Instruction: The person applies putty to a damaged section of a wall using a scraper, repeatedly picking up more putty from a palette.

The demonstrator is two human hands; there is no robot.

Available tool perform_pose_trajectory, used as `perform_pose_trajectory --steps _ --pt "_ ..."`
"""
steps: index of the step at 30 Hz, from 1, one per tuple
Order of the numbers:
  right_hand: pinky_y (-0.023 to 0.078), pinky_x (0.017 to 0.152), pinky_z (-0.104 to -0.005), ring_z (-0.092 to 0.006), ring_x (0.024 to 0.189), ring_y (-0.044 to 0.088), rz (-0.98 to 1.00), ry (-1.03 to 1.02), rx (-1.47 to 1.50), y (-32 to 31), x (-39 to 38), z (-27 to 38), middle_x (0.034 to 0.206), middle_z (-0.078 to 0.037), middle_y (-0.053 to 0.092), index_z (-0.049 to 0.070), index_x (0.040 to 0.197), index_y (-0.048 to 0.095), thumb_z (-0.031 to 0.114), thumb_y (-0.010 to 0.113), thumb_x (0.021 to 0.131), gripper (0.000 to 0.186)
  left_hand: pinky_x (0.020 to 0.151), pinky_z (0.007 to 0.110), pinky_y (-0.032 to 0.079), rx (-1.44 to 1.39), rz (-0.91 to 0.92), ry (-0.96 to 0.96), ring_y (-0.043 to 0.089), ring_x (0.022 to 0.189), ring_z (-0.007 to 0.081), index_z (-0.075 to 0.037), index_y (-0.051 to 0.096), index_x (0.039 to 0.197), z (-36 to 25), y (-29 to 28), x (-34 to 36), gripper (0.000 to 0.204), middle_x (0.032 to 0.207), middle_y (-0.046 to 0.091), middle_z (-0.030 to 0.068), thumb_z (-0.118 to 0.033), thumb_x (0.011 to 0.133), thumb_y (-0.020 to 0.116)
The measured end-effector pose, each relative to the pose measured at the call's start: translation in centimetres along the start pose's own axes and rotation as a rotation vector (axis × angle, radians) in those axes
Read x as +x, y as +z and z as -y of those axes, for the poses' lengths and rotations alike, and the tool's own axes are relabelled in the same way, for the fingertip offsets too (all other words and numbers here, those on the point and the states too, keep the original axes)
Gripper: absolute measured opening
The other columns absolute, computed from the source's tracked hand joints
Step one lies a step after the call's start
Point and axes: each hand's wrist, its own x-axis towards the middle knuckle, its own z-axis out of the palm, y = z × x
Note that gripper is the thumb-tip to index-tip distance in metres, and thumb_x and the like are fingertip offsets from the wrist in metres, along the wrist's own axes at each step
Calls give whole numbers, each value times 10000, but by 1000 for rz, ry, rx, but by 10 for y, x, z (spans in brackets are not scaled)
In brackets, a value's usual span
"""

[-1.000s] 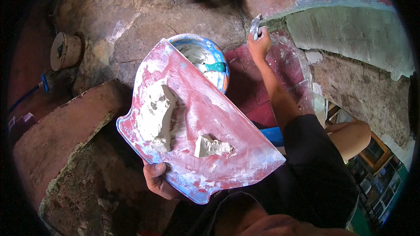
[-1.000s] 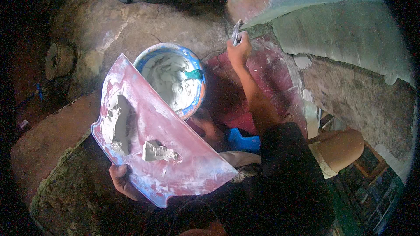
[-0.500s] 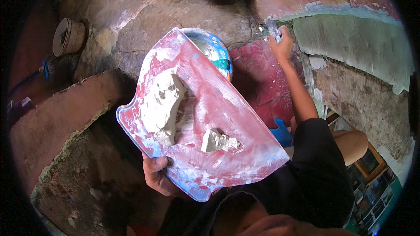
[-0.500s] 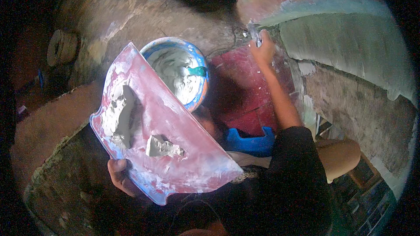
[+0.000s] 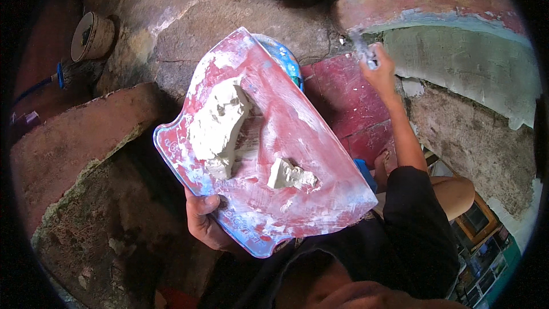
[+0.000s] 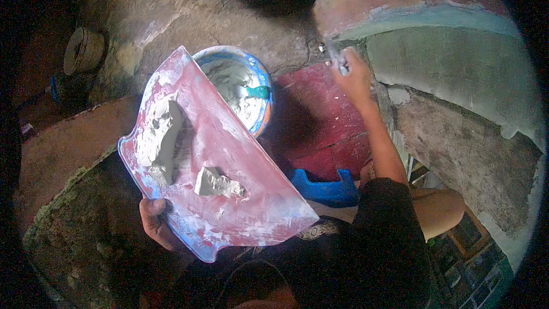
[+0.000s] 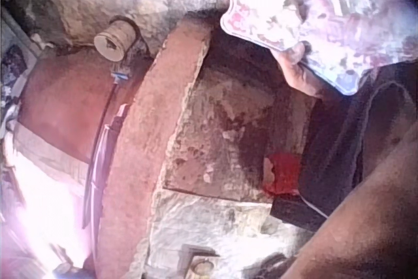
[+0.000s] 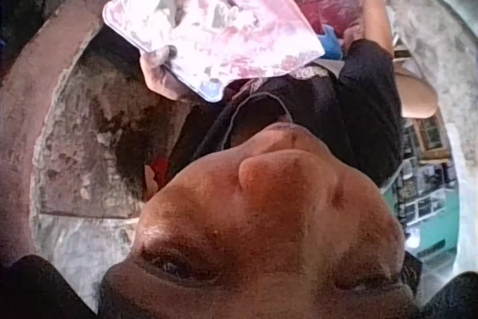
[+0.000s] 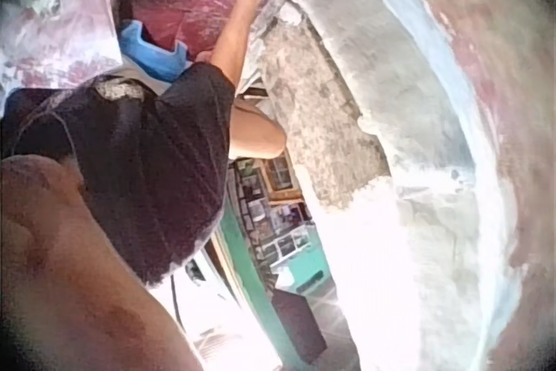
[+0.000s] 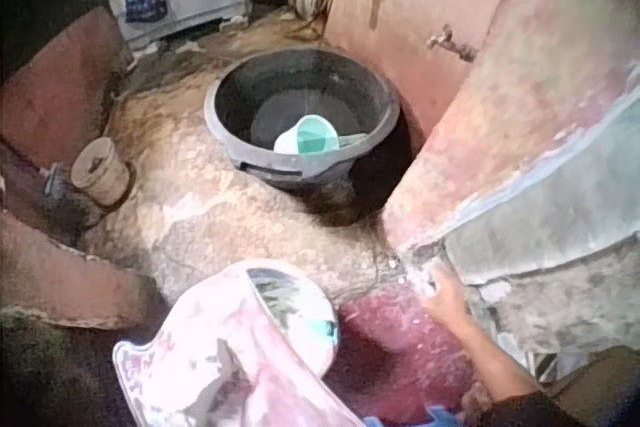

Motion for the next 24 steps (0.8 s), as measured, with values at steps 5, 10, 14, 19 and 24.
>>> perform_pose_trajectory --steps 5,10,14,19,24 --pt "370 540 -406 -360 645 474 26 -24 -69 45 5 -34 714 -154 456 26 735 420 77 539 632 165 876 345 310 38 -35 20 443 991 273 80 268 1168 1 3 -3 676 1091 426 198 -117 549 454" --pt "394 556 -420 -358 677 492 33 20 -141 66 9 -44 786 -137 480 43 787 435 119 543 643 196 860 314 322 167 -109 66 439 998 246 97 272 1167 3 12 -7 690 1104 423 188 -119 539 461" --pt "398 561 -408 -349 689 489 -97 -32 -166 74 11 -54 791 -139 476 34 768 426 104 541 646 182 793 289 363 156 -43 87 472 928 224 108 346 1068 4 5 -4 552 1041 460 185 -99 570 462" --pt "386 561 -389 -345 684 472 -245 -43 -180 70 10 -37 751 -152 459 13 724 421 39 524 650 129 757 233 360 147 -128 119 464 951 215 122 305 1139 7 16 -5 656 1081 445 187 -112 547 461" --pt "415 583 -377 -314 729 494 -239 -120 -227 48 2 -20 783 -124 473 42 783 435 51 536 649 167 805 318 365 145 -77 118 479 920 229 109 396 1028 4 3 -6 500 1021 476 186 -107 582 466"
